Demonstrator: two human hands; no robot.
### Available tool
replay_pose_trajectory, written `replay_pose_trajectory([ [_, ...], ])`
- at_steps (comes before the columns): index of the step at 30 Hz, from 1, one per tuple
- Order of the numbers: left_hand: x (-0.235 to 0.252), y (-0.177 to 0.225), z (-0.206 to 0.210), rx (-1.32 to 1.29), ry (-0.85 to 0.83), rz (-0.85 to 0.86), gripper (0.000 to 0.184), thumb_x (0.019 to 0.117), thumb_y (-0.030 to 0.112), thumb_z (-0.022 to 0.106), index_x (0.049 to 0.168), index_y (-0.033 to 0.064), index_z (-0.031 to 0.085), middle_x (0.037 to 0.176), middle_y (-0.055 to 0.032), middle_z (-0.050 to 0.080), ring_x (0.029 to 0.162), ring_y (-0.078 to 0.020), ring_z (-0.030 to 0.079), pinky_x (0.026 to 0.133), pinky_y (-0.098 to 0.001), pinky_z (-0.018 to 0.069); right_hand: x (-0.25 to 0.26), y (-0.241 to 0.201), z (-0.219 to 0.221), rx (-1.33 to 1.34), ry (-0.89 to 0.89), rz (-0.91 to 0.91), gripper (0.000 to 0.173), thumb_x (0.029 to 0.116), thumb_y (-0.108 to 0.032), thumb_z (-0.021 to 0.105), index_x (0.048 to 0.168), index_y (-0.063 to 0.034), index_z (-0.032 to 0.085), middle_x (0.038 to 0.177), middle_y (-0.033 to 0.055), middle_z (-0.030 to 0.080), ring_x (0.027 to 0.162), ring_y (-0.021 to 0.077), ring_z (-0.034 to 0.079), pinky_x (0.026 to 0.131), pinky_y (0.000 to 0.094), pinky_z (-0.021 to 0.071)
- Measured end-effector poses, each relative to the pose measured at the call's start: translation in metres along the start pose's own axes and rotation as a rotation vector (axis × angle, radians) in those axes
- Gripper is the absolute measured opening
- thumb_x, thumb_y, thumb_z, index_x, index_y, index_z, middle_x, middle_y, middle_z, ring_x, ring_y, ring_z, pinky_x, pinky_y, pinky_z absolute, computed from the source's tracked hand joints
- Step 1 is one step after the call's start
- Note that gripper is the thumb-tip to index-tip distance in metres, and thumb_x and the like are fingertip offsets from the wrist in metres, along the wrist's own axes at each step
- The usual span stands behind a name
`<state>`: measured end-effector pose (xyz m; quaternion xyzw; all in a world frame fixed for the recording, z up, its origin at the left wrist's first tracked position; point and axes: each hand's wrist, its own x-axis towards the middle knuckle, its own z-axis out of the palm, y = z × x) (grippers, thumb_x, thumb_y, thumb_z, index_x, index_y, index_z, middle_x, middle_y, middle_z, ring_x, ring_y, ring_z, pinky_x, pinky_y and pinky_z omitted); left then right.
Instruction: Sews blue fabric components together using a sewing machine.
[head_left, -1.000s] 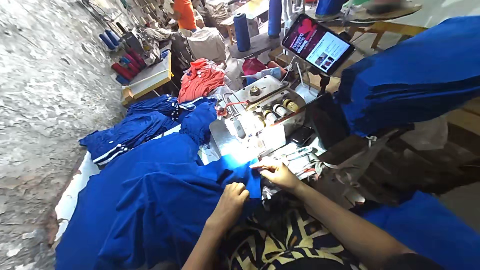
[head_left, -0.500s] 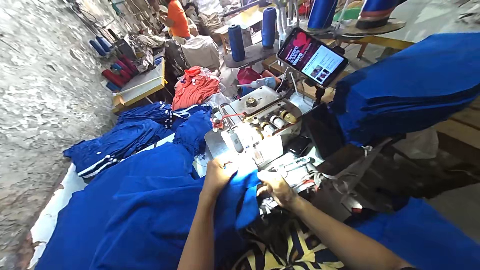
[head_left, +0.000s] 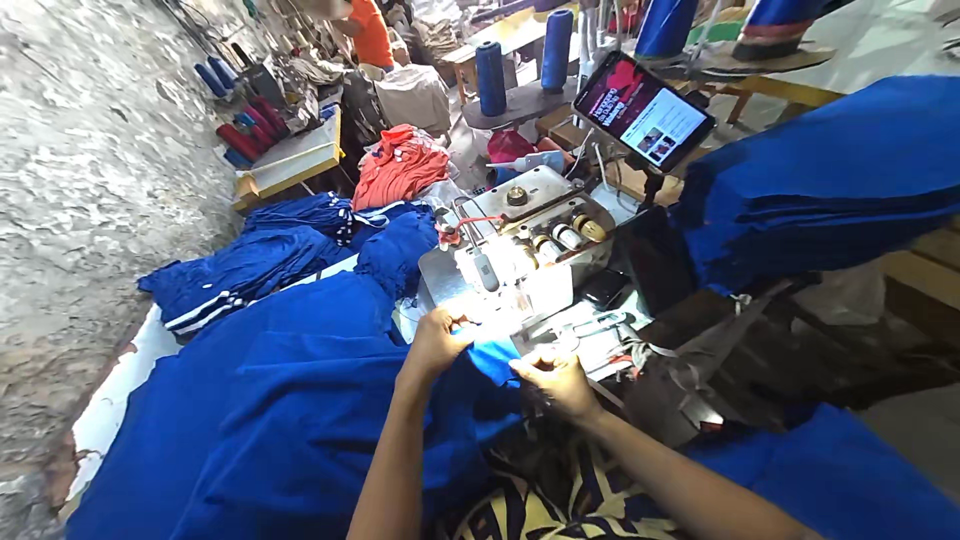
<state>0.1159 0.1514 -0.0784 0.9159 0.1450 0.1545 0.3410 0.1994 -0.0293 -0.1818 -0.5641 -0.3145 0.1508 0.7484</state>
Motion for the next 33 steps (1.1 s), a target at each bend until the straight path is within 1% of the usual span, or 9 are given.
replay_pose_trajectory([
  [4, -0.003, 0.011, 0.014, 0.125, 0.102, 0.159, 0.014, 0.0875, 0.001, 0.066, 0.091, -0.0015, 0.079, 0.092, -0.0173, 0.073, 0.092, -0.0246, 0.069, 0.087, -0.0382, 0.0536, 0.0, 0.0, -0.001, 0.012, 0.091, -0.026, 0.016, 0.0802, -0.002, 0.077, 0.075, -0.0096, 0.064, 0.07, -0.0103, 0.066, 0.063, -0.006, 0.06, 0.062, 0.0128, 0.0521],
  [11, 0.007, 0.008, 0.022, 0.185, 0.21, 0.21, 0.018, 0.0867, -0.002, 0.066, 0.097, 0.0022, 0.081, 0.101, -0.0168, 0.076, 0.101, -0.0281, 0.072, 0.094, -0.0411, 0.0551, 0.013, -0.015, -0.008, 0.053, 0.066, -0.045, 0.026, 0.0791, 0.004, 0.075, 0.088, -0.0099, 0.055, 0.075, -0.0094, 0.065, 0.063, -0.0028, 0.062, 0.062, 0.0153, 0.0548],
  [15, -0.002, 0.018, 0.039, 0.507, 0.38, 0.166, 0.02, 0.084, 0.003, 0.071, 0.1, 0.008, 0.081, 0.108, -0.0198, 0.073, 0.105, -0.0415, 0.067, 0.088, -0.0613, 0.0481, 0.029, -0.015, 0.0, -0.157, 0.094, -0.07, 0.017, 0.0797, -0.001, 0.074, 0.084, -0.0003, 0.058, 0.074, -0.0026, 0.059, 0.062, -0.0038, 0.055, 0.06, 0.0125, 0.0491],
  [21, 0.016, 0.011, 0.054, 0.291, 0.439, 0.07, 0.021, 0.0924, 0.011, 0.063, 0.096, -0.0051, 0.075, 0.101, -0.0218, 0.073, 0.1, -0.0363, 0.071, 0.093, -0.0507, 0.0551, 0.058, -0.032, 0.017, 0.087, 0.118, 0.276, 0.017, 0.0862, 0.0, 0.075, 0.099, 0.0035, 0.064, 0.065, 0.0013, 0.066, 0.049, 0.0071, 0.062, 0.048, 0.022, 0.0552],
  [24, 0.035, 0.004, 0.042, 0.337, 0.304, -0.139, 0.037, 0.0959, 0.017, 0.064, 0.125, -0.006, 0.068, 0.131, -0.0257, 0.065, 0.128, -0.04, 0.059, 0.111, -0.0568, 0.0409, 0.054, -0.029, 0.016, 0.133, 0.113, 0.229, 0.024, 0.0866, 0.003, 0.073, 0.108, 0.006, 0.062, 0.069, 0.0017, 0.068, 0.052, 0.0073, 0.063, 0.049, 0.0219, 0.0558],
  [26, 0.047, 0.003, 0.031, 0.393, 0.126, -0.363, 0.054, 0.1036, 0.025, 0.056, 0.151, 0.0022, 0.047, 0.161, -0.0244, 0.035, 0.153, -0.0429, 0.026, 0.118, -0.0714, 0.0128, 0.047, -0.022, 0.011, 0.065, 0.119, 0.143, 0.019, 0.086, 0.003, 0.072, 0.1, 0.0037, 0.059, 0.068, -0.0001, 0.065, 0.052, 0.0064, 0.064, 0.052, 0.0226, 0.0579],
  [27, 0.051, -0.003, 0.027, 0.361, 0.117, -0.433, 0.057, 0.1066, 0.027, 0.051, 0.156, 0.0015, 0.038, 0.166, -0.0267, 0.024, 0.155, -0.0458, 0.017, 0.116, -0.0751, 0.0088, 0.043, -0.016, 0.007, -0.041, 0.123, 0.076, 0.017, 0.0859, -0.001, 0.072, 0.096, 0.0028, 0.058, 0.068, -0.0008, 0.064, 0.054, 0.0049, 0.064, 0.055, 0.022, 0.0584],
  [30, 0.056, -0.023, 0.014, 0.059, 0.273, -0.601, 0.069, 0.1098, 0.038, 0.044, 0.158, -0.0064, 0.023, 0.16, -0.0341, 0.029, 0.148, -0.0476, 0.032, 0.117, -0.0641, 0.0283, 0.033, -0.011, -0.009, -0.366, 0.158, -0.13, 0.017, 0.09, -0.009, 0.067, 0.094, 0.007, 0.066, 0.076, 0.0077, 0.066, 0.065, 0.0042, 0.063, 0.064, 0.0189, 0.0546],
  [33, 0.038, -0.031, 0.006, -0.258, 0.624, -0.586, 0.043, 0.0985, 0.027, 0.07, 0.12, -0.0095, 0.065, 0.114, -0.0257, 0.068, 0.105, -0.0297, 0.066, 0.096, -0.0456, 0.0506, 0.033, -0.009, -0.024, -0.541, 0.161, -0.31, 0.013, 0.0869, -0.007, 0.067, 0.086, 0.0059, 0.069, 0.079, 0.0142, 0.069, 0.072, 0.0107, 0.068, 0.07, 0.0196, 0.0553],
])
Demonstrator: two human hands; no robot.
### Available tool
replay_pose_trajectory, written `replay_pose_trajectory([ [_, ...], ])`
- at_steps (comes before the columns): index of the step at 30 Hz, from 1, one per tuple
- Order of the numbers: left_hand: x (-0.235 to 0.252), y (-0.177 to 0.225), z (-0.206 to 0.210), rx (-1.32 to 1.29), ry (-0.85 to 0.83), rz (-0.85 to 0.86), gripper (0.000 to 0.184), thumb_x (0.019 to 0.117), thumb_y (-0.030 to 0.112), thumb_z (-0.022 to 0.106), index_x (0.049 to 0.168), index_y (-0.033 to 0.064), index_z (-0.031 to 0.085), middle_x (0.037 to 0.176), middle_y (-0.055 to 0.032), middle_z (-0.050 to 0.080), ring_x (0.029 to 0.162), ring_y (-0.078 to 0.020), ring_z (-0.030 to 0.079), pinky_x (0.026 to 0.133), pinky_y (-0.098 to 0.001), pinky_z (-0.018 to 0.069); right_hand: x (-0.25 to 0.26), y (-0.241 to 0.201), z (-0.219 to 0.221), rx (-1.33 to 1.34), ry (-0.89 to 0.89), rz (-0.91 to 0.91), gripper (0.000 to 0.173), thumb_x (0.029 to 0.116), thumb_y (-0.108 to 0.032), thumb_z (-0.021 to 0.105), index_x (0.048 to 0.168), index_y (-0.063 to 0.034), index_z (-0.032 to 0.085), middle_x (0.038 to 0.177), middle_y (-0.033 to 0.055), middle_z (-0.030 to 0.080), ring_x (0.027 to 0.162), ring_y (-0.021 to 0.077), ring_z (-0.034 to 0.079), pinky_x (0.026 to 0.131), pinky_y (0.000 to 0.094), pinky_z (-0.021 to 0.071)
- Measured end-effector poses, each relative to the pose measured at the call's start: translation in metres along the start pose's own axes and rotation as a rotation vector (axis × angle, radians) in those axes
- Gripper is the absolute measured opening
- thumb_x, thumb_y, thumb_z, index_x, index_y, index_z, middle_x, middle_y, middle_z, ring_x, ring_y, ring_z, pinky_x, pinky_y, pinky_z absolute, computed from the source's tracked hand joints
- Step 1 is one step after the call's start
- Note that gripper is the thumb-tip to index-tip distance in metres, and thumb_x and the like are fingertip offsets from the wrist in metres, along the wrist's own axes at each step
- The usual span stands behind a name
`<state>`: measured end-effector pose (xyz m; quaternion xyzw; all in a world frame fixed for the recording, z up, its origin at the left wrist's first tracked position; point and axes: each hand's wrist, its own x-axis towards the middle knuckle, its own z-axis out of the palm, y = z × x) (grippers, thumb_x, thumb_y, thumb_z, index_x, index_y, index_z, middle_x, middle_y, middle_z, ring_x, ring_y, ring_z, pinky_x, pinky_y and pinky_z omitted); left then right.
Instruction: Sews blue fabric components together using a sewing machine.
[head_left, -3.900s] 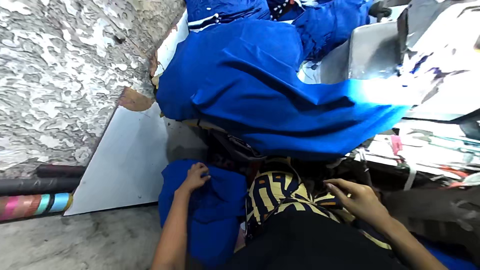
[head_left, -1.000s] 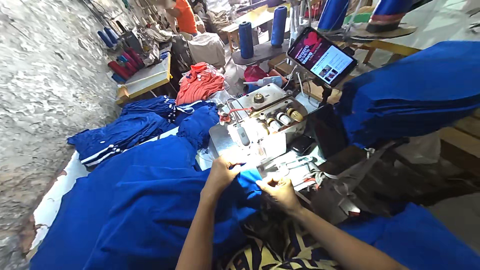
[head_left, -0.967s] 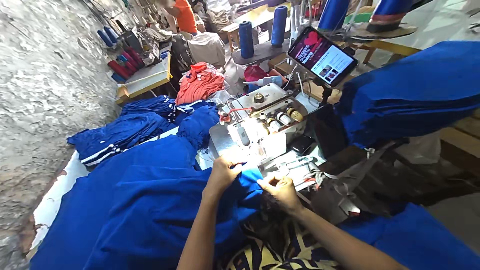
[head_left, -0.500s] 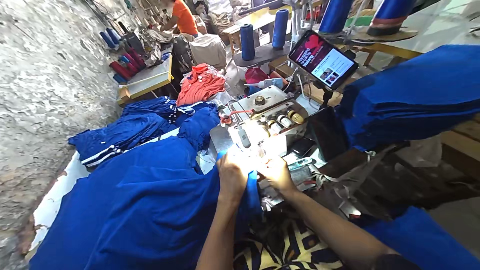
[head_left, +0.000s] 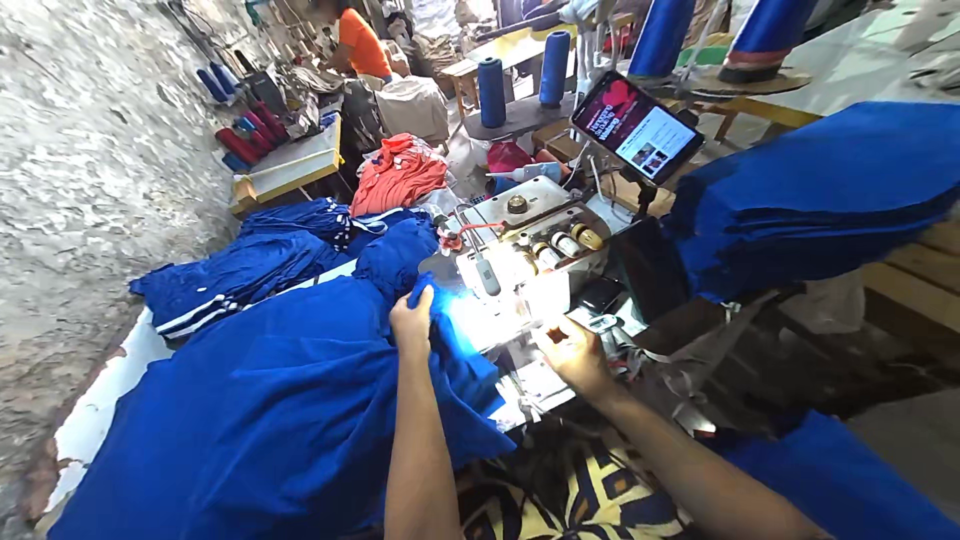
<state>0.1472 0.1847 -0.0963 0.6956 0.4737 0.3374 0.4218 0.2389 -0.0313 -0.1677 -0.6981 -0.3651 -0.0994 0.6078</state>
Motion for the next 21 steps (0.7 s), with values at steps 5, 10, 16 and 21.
replay_pose_trajectory([
  [5, -0.055, 0.005, -0.033, -0.42, 0.243, 0.49, 0.009, 0.0911, 0.005, 0.071, 0.085, 0.0023, 0.065, 0.079, 0.0054, 0.064, 0.076, 0.0021, 0.063, 0.073, -0.0169, 0.0552, 0.009, 0.019, -0.017, -0.334, -0.053, -0.238, 0.015, 0.0862, -0.01, 0.065, 0.085, 0.0012, 0.075, 0.09, 0.0181, 0.073, 0.087, 0.0353, 0.071, 0.078, 0.0497, 0.0573],
  [10, -0.094, 0.022, -0.035, -0.556, 0.01, 0.663, 0.01, 0.0945, 0.003, 0.063, 0.09, 0.0101, 0.068, 0.083, 0.0127, 0.069, 0.078, 0.0037, 0.065, 0.073, -0.0164, 0.0562, 0.009, -0.006, -0.006, -0.061, -0.153, -0.27, 0.019, 0.0926, -0.012, 0.064, 0.087, 0.0007, 0.076, 0.085, 0.0137, 0.074, 0.08, 0.0207, 0.072, 0.078, 0.0326, 0.0579],
  [16, -0.116, 0.032, -0.043, -0.423, -0.413, 0.858, 0.01, 0.0992, 0.014, 0.064, 0.099, 0.0064, 0.07, 0.089, 0.0109, 0.068, 0.081, 0.0075, 0.062, 0.074, -0.0126, 0.0542, 0.027, -0.068, 0.0, 0.167, -0.677, 0.051, 0.042, 0.0983, -0.009, 0.055, 0.139, 0.0024, 0.06, 0.082, 0.0166, 0.07, 0.067, 0.0231, 0.065, 0.069, 0.0413, 0.0555],
  [21, -0.085, 0.021, -0.029, 0.059, -0.094, 0.648, 0.017, 0.0942, 0.01, 0.066, 0.097, -0.0058, 0.073, 0.09, -0.0124, 0.07, 0.08, -0.0091, 0.065, 0.076, -0.0233, 0.0539, 0.038, -0.052, -0.007, 0.077, -0.9, 0.247, 0.026, 0.0989, -0.009, 0.051, 0.094, 0.0053, 0.073, 0.076, 0.0108, 0.069, 0.067, 0.0125, 0.065, 0.069, 0.0319, 0.055],
])
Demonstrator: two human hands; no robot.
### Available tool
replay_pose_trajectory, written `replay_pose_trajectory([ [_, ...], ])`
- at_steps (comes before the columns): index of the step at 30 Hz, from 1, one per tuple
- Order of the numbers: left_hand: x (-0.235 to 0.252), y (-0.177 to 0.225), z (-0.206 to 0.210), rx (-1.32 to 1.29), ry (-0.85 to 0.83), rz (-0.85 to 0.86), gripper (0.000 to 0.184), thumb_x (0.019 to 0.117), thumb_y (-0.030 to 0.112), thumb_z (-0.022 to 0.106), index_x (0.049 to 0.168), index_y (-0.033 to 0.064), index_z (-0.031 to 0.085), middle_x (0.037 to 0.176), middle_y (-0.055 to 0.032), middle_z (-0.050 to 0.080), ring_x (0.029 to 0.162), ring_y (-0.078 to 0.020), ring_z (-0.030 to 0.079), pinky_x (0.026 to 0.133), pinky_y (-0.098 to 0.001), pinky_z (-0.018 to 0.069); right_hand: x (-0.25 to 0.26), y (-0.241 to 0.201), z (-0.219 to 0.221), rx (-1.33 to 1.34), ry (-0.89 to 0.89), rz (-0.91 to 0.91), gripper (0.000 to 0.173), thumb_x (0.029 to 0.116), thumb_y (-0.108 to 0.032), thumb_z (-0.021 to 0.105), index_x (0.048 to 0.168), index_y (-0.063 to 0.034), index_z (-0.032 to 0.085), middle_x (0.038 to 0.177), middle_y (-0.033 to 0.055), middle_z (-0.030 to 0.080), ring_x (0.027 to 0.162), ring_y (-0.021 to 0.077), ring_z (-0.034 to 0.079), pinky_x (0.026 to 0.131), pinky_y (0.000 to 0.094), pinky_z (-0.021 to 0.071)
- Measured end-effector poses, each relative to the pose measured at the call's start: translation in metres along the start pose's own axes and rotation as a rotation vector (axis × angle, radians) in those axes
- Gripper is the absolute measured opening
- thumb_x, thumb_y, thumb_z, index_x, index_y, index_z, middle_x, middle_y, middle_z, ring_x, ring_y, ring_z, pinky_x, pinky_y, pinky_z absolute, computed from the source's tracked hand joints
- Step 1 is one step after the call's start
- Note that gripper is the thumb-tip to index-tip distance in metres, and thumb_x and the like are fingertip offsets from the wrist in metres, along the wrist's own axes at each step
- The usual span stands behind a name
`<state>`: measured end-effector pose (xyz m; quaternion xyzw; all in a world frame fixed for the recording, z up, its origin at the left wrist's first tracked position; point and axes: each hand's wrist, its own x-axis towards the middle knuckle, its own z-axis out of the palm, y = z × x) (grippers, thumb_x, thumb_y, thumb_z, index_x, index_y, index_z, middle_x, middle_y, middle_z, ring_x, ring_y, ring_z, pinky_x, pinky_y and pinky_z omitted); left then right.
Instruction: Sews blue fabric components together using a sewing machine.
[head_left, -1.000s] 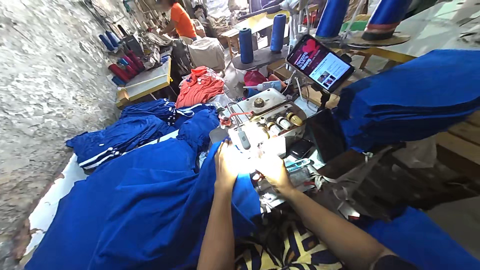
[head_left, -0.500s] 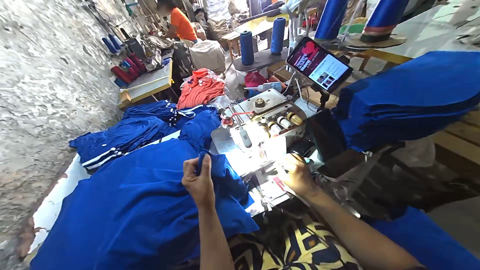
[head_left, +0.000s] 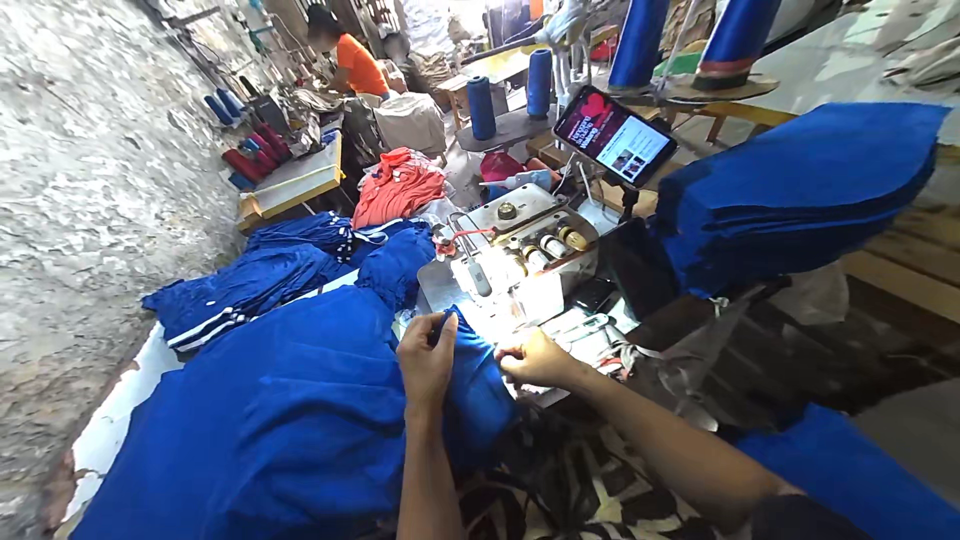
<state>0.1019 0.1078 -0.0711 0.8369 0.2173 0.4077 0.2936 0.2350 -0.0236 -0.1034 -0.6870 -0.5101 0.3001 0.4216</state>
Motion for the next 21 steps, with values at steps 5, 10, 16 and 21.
replay_pose_trajectory([
  [5, -0.001, -0.027, 0.036, 0.235, -0.079, -0.04, 0.015, 0.088, 0.002, 0.069, 0.097, -0.0095, 0.074, 0.099, -0.0248, 0.073, 0.095, -0.0373, 0.071, 0.088, -0.052, 0.0547, 0.003, 0.036, -0.011, -0.252, 0.257, -0.037, 0.025, 0.0939, -0.009, 0.055, 0.096, 0.0095, 0.072, 0.094, 0.0267, 0.07, 0.092, 0.0406, 0.069, 0.083, 0.056, 0.0516],
  [10, -0.003, -0.024, 0.041, 0.278, -0.09, -0.079, 0.021, 0.088, 0.002, 0.069, 0.104, -0.0107, 0.073, 0.107, -0.0276, 0.071, 0.104, -0.0446, 0.067, 0.09, -0.065, 0.0459, 0.006, 0.042, -0.015, -0.125, 0.384, 0.149, 0.028, 0.0985, -0.009, 0.057, 0.116, 0.0113, 0.066, 0.098, 0.0237, 0.07, 0.088, 0.0299, 0.07, 0.087, 0.0439, 0.0554],
  [16, 0.002, -0.014, 0.038, 0.291, -0.165, -0.146, 0.024, 0.0925, 0.016, 0.07, 0.104, -0.005, 0.075, 0.107, -0.0233, 0.073, 0.108, -0.0404, 0.067, 0.096, -0.0676, 0.0402, -0.004, 0.027, 0.015, 0.504, 0.367, 0.208, 0.022, 0.1043, -0.012, 0.05, 0.105, 0.0038, 0.066, 0.085, 0.0027, 0.066, 0.07, 0.0035, 0.061, 0.065, 0.0215, 0.0509],
  [21, 0.008, -0.008, 0.035, 0.144, -0.172, -0.148, 0.022, 0.0926, 0.015, 0.068, 0.101, -0.0041, 0.074, 0.096, -0.0169, 0.073, 0.092, -0.0295, 0.068, 0.089, -0.0576, 0.046, 0.002, 0.029, 0.035, 0.908, 0.261, 0.23, 0.008, 0.1032, -0.013, 0.056, 0.106, -0.0047, 0.056, 0.075, -0.0028, 0.061, 0.059, 0.0021, 0.058, 0.055, 0.0177, 0.049],
])
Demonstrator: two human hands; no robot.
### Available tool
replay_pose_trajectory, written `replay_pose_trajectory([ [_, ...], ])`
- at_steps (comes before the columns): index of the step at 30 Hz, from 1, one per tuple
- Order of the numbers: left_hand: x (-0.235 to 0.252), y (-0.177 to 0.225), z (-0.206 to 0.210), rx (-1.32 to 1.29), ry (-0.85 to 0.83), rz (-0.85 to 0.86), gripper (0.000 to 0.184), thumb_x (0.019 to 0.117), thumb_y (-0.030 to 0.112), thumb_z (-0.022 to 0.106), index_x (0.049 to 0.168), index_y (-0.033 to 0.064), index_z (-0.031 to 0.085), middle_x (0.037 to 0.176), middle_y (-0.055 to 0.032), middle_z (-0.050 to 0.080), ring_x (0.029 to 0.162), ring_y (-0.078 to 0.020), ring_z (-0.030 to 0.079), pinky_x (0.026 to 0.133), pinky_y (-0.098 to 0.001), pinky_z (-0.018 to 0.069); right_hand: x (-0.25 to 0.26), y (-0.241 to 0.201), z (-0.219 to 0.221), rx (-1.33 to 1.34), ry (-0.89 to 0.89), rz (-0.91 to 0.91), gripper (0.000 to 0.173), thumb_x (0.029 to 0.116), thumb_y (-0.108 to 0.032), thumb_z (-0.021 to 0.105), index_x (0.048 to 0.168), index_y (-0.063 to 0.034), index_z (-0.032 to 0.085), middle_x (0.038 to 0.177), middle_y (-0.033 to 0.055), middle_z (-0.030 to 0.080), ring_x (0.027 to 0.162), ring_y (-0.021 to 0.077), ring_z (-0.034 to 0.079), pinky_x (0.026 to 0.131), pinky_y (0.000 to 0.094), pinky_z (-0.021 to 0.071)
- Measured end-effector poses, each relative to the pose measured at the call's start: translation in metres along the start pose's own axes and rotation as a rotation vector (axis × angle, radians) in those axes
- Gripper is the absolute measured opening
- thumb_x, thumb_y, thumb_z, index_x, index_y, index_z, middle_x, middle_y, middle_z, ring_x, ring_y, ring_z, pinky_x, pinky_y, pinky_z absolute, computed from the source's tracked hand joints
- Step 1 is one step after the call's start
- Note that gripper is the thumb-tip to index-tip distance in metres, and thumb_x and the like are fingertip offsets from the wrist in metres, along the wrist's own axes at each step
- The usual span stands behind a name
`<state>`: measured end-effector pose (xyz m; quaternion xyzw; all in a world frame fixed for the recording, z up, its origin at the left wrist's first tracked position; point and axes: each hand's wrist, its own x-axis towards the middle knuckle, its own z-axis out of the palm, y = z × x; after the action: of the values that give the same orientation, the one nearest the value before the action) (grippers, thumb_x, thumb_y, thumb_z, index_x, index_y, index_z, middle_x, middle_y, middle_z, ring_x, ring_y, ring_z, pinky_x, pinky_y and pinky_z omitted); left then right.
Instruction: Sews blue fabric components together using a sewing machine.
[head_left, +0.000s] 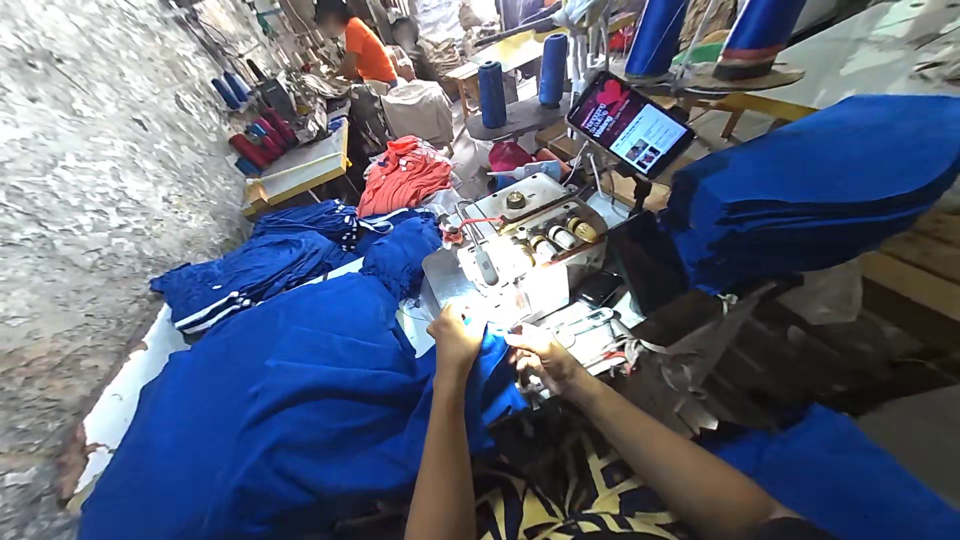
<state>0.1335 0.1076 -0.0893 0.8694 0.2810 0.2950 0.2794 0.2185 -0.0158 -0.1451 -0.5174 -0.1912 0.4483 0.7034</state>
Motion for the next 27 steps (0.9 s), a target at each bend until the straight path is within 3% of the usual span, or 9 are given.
replay_pose_trajectory([
  [3, 0.003, -0.001, -0.002, -0.088, -0.046, 0.024, 0.019, 0.0951, 0.012, 0.066, 0.103, -0.0047, 0.072, 0.092, -0.0141, 0.071, 0.082, -0.0171, 0.066, 0.08, -0.0354, 0.0537, 0.003, 0.009, 0.001, -0.01, 0.011, -0.035, 0.007, 0.1015, -0.01, 0.06, 0.096, -0.0057, 0.059, 0.065, -0.0056, 0.056, 0.051, -0.0005, 0.05, 0.05, 0.0148, 0.043],
  [8, 0.003, -0.001, 0.005, -0.075, -0.048, 0.051, 0.022, 0.0984, 0.007, 0.059, 0.11, -0.0083, 0.069, 0.101, -0.0204, 0.072, 0.096, -0.0267, 0.07, 0.091, -0.0425, 0.0546, -0.003, 0.016, -0.004, -0.151, 0.061, -0.22, 0.021, 0.0957, -0.008, 0.065, 0.076, -0.0087, 0.059, 0.063, -0.0083, 0.053, 0.055, -0.0007, 0.05, 0.055, 0.0172, 0.044],
  [13, -0.005, 0.0, 0.014, -0.041, 0.136, 0.046, 0.019, 0.09, -0.002, 0.065, 0.107, -0.0112, 0.07, 0.095, -0.0243, 0.073, 0.089, -0.0342, 0.072, 0.084, -0.0483, 0.0564, -0.006, 0.028, -0.009, -0.291, 0.106, -0.374, 0.024, 0.0919, -0.008, 0.068, 0.07, -0.009, 0.058, 0.063, -0.0096, 0.054, 0.056, -0.0029, 0.051, 0.058, 0.0163, 0.0463],
  [16, -0.01, -0.003, 0.014, -0.103, 0.163, 0.007, 0.019, 0.0901, -0.005, 0.062, 0.107, -0.0106, 0.068, 0.096, -0.0242, 0.071, 0.091, -0.0336, 0.07, 0.085, -0.0484, 0.0547, -0.011, 0.026, -0.004, -0.311, 0.08, -0.443, 0.019, 0.0921, -0.006, 0.066, 0.074, -0.0071, 0.061, 0.066, -0.0091, 0.057, 0.06, -0.0049, 0.054, 0.06, 0.0144, 0.0484],
  [18, -0.014, -0.007, 0.005, -0.19, 0.131, -0.041, 0.018, 0.0982, 0.0, 0.056, 0.109, -0.0092, 0.066, 0.097, -0.0197, 0.07, 0.09, -0.0246, 0.068, 0.085, -0.0413, 0.0538, -0.019, 0.016, -0.003, -0.464, 0.045, -0.541, 0.015, 0.0952, -0.008, 0.062, 0.087, 0.0021, 0.07, 0.081, -0.0003, 0.066, 0.072, -0.0042, 0.058, 0.07, 0.0133, 0.0497],
  [21, -0.024, -0.026, -0.017, -0.252, 0.166, -0.096, 0.023, 0.103, 0.01, 0.055, 0.115, -0.008, 0.063, 0.103, -0.0177, 0.069, 0.094, -0.0192, 0.066, 0.087, -0.0374, 0.0531, -0.024, 0.0, -0.022, -0.791, 0.138, -0.708, 0.022, 0.098, -0.01, 0.059, 0.105, 0.0036, 0.076, 0.1, 0.0138, 0.075, 0.09, 0.0101, 0.07, 0.086, 0.0248, 0.0561],
  [23, -0.03, -0.044, -0.029, -0.053, 0.322, -0.214, 0.034, 0.1014, 0.016, 0.061, 0.124, -0.0094, 0.059, 0.115, -0.0263, 0.067, 0.107, -0.0356, 0.066, 0.095, -0.0536, 0.0499, -0.015, 0.0, -0.05, -1.054, 0.288, -0.82, 0.018, 0.0925, -0.006, 0.063, 0.098, 0.0039, 0.077, 0.097, 0.0192, 0.074, 0.094, 0.0294, 0.072, 0.087, 0.0436, 0.0574],
  [25, -0.032, -0.054, -0.035, 0.146, 0.454, -0.286, 0.044, 0.0974, 0.013, 0.063, 0.133, -0.0117, 0.053, 0.13, -0.0361, 0.056, 0.117, -0.0525, 0.056, 0.099, -0.0697, 0.0364, -0.002, 0.003, -0.083, -1.278, 0.293, -0.831, 0.019, 0.0909, -0.004, 0.062, 0.098, 0.0043, 0.077, 0.105, 0.0224, 0.074, 0.104, 0.0413, 0.069, 0.093, 0.0551, 0.0539],
  [27, -0.031, -0.047, -0.033, 0.166, 0.478, -0.226, 0.04, 0.0947, 0.003, 0.059, 0.131, -0.013, 0.054, 0.137, -0.0372, 0.049, 0.119, -0.0508, 0.055, 0.099, -0.0627, 0.0425, 0.003, 0.002, -0.104, -1.418, 0.212, -0.72, 0.022, 0.0935, -0.003, 0.059, 0.105, 0.0046, 0.076, 0.115, 0.0235, 0.072, 0.116, 0.0442, 0.064, 0.103, 0.0592, 0.0473],
])
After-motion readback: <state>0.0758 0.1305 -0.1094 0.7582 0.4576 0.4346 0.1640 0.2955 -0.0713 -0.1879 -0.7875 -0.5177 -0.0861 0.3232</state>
